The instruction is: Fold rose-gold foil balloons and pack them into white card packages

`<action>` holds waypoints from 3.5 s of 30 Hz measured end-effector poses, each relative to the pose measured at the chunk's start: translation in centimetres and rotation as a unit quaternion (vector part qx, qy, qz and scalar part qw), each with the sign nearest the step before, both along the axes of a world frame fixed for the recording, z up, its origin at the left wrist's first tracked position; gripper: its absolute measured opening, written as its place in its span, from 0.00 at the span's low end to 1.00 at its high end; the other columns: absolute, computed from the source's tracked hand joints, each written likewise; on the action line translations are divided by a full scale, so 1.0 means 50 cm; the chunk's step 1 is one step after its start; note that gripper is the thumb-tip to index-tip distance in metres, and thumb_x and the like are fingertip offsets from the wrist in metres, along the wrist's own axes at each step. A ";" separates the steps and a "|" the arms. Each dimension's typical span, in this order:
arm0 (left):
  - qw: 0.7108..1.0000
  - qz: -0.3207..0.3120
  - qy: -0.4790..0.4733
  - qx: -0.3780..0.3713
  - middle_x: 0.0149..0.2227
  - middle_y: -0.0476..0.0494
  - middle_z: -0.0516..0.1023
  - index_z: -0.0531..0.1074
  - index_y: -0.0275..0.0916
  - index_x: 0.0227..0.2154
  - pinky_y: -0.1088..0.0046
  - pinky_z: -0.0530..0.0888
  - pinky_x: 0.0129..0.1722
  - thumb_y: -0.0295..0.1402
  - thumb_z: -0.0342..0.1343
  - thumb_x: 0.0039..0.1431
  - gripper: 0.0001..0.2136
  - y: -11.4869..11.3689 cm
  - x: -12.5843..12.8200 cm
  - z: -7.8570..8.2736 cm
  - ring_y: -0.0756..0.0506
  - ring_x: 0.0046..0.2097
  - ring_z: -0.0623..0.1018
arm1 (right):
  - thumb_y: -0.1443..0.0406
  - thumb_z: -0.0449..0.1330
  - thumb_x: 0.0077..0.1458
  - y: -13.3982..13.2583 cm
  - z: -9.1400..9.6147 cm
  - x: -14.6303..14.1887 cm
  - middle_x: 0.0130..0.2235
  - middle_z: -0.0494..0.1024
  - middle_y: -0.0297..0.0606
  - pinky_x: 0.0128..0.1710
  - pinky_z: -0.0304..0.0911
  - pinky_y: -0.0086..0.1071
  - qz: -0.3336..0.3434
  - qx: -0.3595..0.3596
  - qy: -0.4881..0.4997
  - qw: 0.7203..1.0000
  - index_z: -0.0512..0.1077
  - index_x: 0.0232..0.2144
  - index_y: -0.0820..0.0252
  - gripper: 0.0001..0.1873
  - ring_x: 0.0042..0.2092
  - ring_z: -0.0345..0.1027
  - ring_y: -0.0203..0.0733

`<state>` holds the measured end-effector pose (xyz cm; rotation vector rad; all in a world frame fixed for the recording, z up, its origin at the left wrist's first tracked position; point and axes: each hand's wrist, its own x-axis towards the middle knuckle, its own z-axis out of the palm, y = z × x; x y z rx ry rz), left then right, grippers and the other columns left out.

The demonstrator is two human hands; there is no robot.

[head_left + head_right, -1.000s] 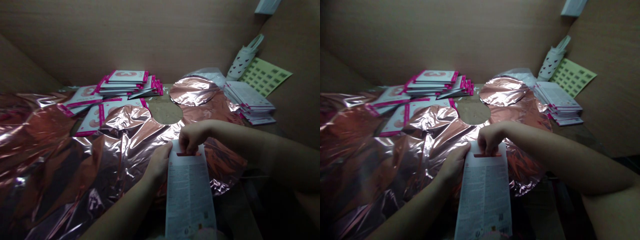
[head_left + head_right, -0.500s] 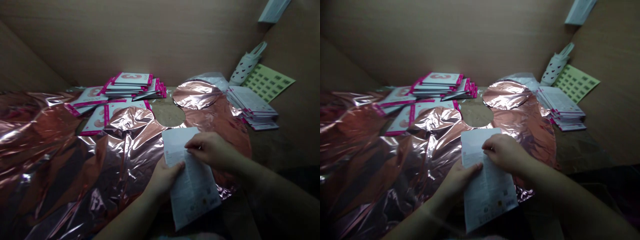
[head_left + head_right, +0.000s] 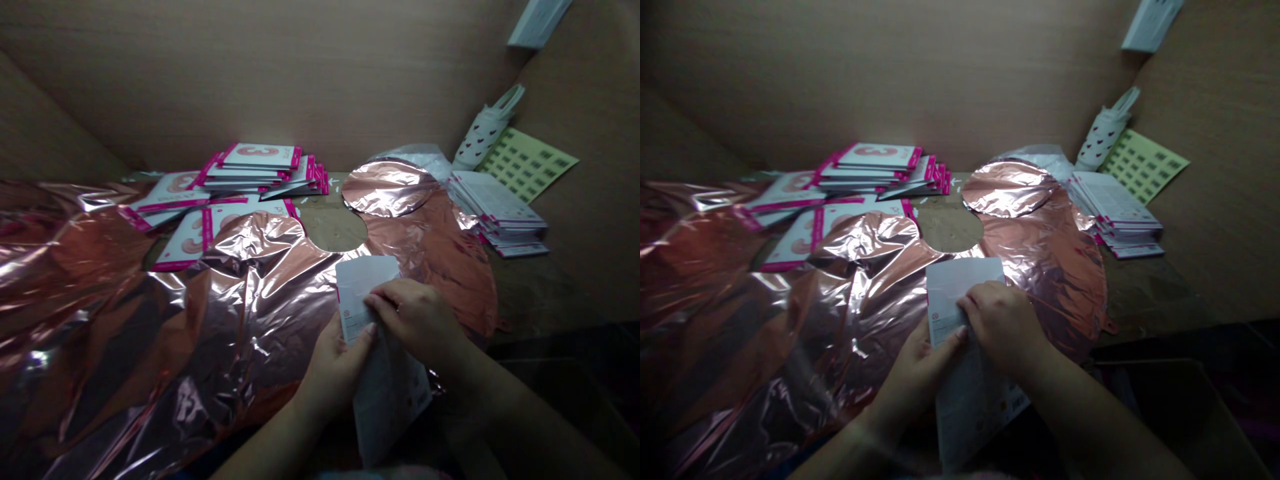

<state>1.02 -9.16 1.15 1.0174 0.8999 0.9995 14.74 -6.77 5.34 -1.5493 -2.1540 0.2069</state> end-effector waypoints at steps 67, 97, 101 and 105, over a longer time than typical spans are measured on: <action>0.646 -0.013 0.482 0.592 0.54 0.38 0.69 0.61 0.40 0.56 0.58 0.65 0.54 0.27 0.45 0.61 0.20 0.018 -0.225 -0.058 0.40 0.54 0.68 | 0.71 0.49 0.57 0.015 -0.124 0.047 0.49 0.72 0.49 0.49 0.64 0.45 0.296 0.209 -0.098 0.927 0.67 0.51 0.67 0.19 0.54 0.62 0.48; 0.616 -0.057 0.543 0.568 0.51 0.38 0.72 0.66 0.34 0.50 0.59 0.70 0.49 0.26 0.39 0.63 0.16 0.003 -0.160 -0.103 0.40 0.53 0.70 | 0.57 0.59 0.51 0.044 -0.086 0.018 0.24 0.71 0.35 0.23 0.49 0.29 -0.004 -0.222 -0.119 0.968 0.68 0.20 0.61 0.14 0.26 0.62 0.37; 0.610 -0.135 0.567 0.536 0.58 0.37 0.63 0.59 0.32 0.56 0.57 0.66 0.54 0.31 0.43 0.61 0.21 -0.009 -0.174 -0.096 0.38 0.59 0.62 | 0.59 0.53 0.56 0.003 -0.109 0.000 0.40 0.75 0.45 0.39 0.60 0.36 0.095 -0.012 -0.128 0.987 0.73 0.36 0.63 0.14 0.43 0.67 0.46; 0.617 -0.151 0.563 0.529 0.59 0.38 0.61 0.57 0.34 0.58 0.57 0.64 0.56 0.33 0.45 0.61 0.22 -0.017 -0.191 -0.100 0.38 0.61 0.59 | 0.58 0.50 0.59 -0.059 -0.153 0.021 0.56 0.65 0.44 0.58 0.47 0.44 0.258 0.055 -0.148 0.953 0.61 0.56 0.65 0.25 0.59 0.54 0.47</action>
